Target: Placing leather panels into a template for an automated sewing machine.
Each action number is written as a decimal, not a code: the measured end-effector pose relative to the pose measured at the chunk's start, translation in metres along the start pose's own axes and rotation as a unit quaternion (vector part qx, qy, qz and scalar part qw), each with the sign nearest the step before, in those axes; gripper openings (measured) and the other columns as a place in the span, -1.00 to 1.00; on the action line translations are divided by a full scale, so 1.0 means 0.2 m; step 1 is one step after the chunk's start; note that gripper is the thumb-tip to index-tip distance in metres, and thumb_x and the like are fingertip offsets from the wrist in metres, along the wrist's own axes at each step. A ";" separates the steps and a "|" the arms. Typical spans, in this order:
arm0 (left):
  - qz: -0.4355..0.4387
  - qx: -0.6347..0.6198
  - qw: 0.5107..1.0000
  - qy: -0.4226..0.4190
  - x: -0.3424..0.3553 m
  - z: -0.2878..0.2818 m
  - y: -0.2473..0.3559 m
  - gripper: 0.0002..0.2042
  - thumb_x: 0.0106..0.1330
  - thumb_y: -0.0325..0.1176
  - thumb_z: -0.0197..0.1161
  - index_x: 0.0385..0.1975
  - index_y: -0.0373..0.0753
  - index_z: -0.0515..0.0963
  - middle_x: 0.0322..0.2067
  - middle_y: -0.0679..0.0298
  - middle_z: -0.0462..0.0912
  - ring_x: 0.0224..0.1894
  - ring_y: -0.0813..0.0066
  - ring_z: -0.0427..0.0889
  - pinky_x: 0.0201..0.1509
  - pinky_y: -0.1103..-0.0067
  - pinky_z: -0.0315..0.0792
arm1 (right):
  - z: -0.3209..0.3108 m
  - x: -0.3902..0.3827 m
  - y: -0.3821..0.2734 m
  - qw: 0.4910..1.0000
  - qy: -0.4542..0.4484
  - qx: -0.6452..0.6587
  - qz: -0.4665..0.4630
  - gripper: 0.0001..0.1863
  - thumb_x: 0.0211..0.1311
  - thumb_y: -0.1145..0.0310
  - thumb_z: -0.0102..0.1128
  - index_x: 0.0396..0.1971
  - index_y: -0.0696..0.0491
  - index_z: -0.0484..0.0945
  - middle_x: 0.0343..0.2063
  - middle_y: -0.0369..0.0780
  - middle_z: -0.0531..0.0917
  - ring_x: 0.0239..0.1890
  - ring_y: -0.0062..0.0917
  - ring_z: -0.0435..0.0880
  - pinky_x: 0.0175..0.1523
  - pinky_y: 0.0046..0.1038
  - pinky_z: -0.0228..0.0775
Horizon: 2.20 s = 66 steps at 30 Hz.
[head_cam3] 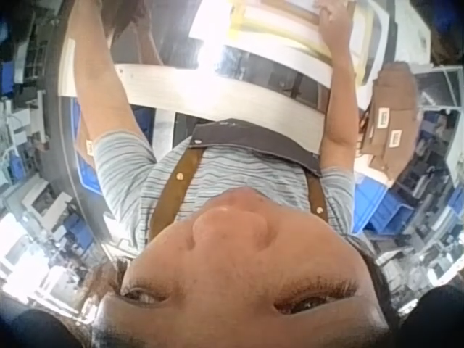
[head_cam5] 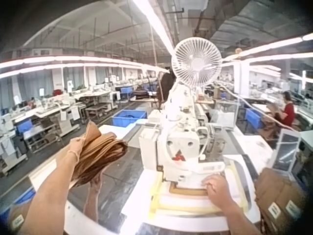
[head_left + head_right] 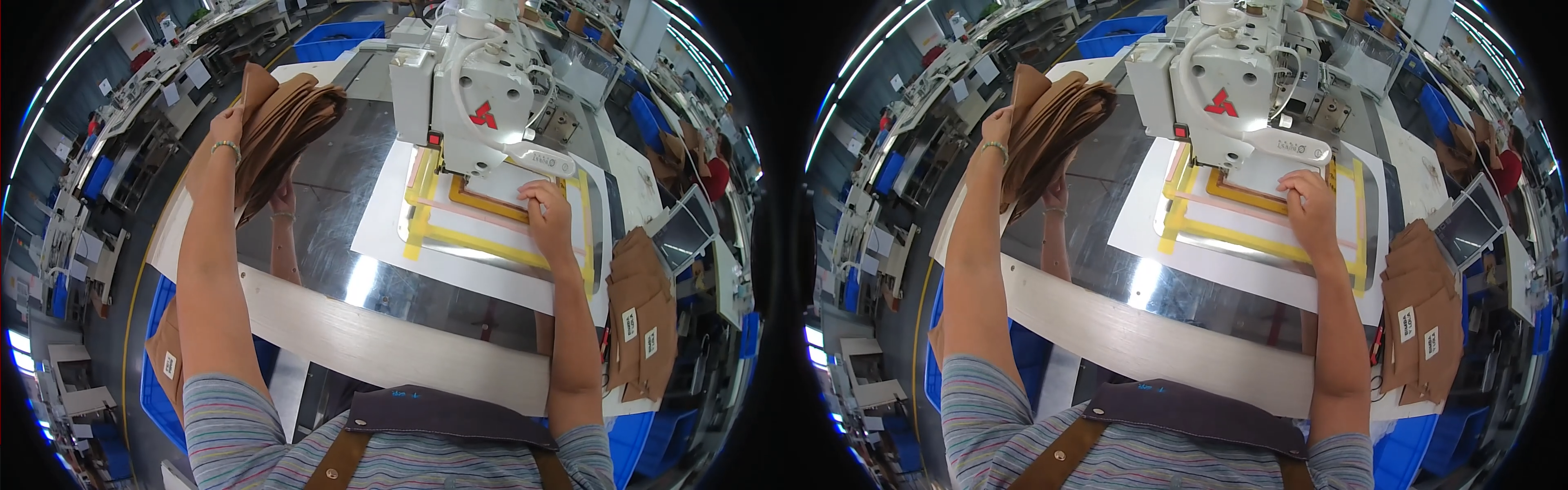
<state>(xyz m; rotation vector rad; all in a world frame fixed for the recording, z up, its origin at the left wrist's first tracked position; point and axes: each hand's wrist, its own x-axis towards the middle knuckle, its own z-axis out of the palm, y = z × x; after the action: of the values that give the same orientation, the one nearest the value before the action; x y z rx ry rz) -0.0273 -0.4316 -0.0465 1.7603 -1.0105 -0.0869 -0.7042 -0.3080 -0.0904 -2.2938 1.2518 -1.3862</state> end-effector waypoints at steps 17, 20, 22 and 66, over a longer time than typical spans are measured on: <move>0.583 0.146 0.730 -0.325 -1.48 0.06 0.42 -0.65 0.23 -0.47 0.32 0.04 -0.24 0.70 -0.22 0.25 0.62 -0.12 0.29 0.67 -0.05 0.41 0.62 | 0.35 -0.05 -0.34 0.963 -0.140 -0.084 -0.215 -0.72 0.24 0.45 0.37 -0.04 0.10 0.70 -0.08 -0.20 0.73 -0.06 -0.33 0.70 -0.04 -0.28 0.59; 0.562 0.148 0.747 -0.322 -1.49 0.01 0.43 -0.67 0.26 -0.48 0.33 0.04 -0.24 0.69 -0.20 0.24 0.65 -0.12 0.28 0.67 -0.05 0.41 0.62 | 0.49 -0.06 -0.34 0.939 -0.185 -0.154 -0.246 -0.72 0.23 0.41 0.38 -0.05 0.09 0.69 -0.13 -0.26 0.70 -0.08 -0.40 0.70 -0.09 -0.34 0.59; 0.563 0.145 0.752 -0.310 -1.49 -0.04 0.39 -0.70 0.28 -0.48 0.33 0.02 -0.25 0.69 -0.19 0.23 0.66 -0.12 0.26 0.68 -0.06 0.40 0.62 | 0.53 -0.06 -0.33 0.921 -0.204 -0.203 -0.264 -0.73 0.22 0.41 0.37 -0.07 0.09 0.68 -0.17 -0.29 0.68 -0.10 -0.44 0.70 -0.13 -0.37 0.59; 0.514 0.104 0.761 -0.381 -1.71 0.59 0.67 -0.50 0.47 -0.30 0.33 0.36 -0.35 0.53 0.49 0.12 0.44 0.56 0.00 0.29 0.60 0.22 0.24 | -0.52 -0.63 0.07 0.868 -0.185 -0.438 0.145 -0.33 0.66 -0.08 -0.07 0.48 0.12 0.39 0.53 -0.13 0.33 0.61 -0.22 0.17 0.56 -0.01 0.11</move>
<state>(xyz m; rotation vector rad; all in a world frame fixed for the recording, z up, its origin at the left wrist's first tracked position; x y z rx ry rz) -0.3824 -0.3051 -0.1238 1.0840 -2.5541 0.0198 -0.8228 -0.1973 -0.1224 -2.4919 2.2544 -0.2184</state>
